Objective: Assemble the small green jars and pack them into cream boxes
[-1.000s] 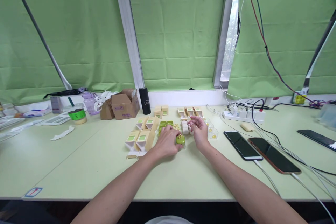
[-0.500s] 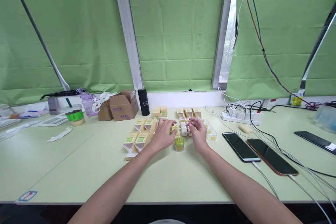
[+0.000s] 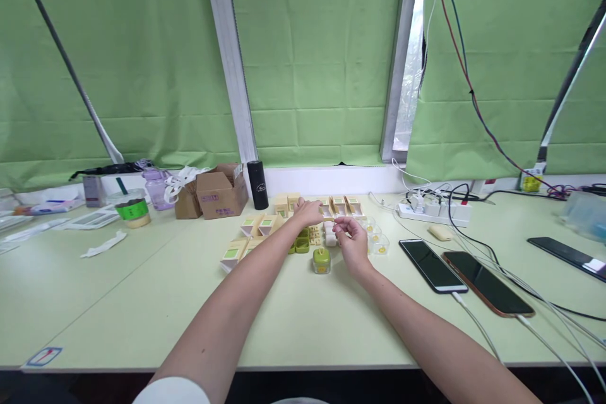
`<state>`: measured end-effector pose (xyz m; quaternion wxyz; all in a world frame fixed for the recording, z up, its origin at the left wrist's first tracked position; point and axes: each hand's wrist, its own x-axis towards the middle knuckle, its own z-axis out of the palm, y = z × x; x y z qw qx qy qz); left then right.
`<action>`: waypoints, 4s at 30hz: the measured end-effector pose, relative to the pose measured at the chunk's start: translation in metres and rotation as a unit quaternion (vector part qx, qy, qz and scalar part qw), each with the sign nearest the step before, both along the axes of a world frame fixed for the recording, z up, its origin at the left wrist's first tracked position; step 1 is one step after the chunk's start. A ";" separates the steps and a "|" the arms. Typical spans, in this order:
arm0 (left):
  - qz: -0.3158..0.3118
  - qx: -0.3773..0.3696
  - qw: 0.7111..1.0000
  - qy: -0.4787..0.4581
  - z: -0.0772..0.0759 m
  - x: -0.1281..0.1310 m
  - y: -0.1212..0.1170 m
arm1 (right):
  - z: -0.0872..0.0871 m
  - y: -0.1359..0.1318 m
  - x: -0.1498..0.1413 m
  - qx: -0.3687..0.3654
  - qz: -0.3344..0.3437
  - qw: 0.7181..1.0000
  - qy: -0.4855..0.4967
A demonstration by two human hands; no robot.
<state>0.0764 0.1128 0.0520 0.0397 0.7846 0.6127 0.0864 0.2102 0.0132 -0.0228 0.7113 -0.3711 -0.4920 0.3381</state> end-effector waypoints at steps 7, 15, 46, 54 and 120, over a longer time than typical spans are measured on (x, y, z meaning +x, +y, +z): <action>0.011 -0.035 0.999 0.002 -0.015 0.015 0.022 | 0.001 -0.003 -0.002 -0.005 0.009 1.000 -0.011; 0.043 -0.049 0.998 -0.006 -0.022 0.024 0.034 | 0.001 -0.002 -0.003 -0.005 0.010 1.000 -0.009; -0.151 0.304 0.941 -0.005 -0.013 -0.054 -0.138 | 0.024 -0.002 -0.004 -0.047 0.098 0.993 0.037; -0.140 0.317 0.932 -0.110 -0.005 -0.049 -0.150 | 0.025 -0.008 -0.004 -0.020 0.129 0.989 0.072; -0.192 0.090 0.710 -0.672 -0.038 -0.054 -0.121 | 0.014 -0.014 0.010 0.264 -0.056 0.925 -0.267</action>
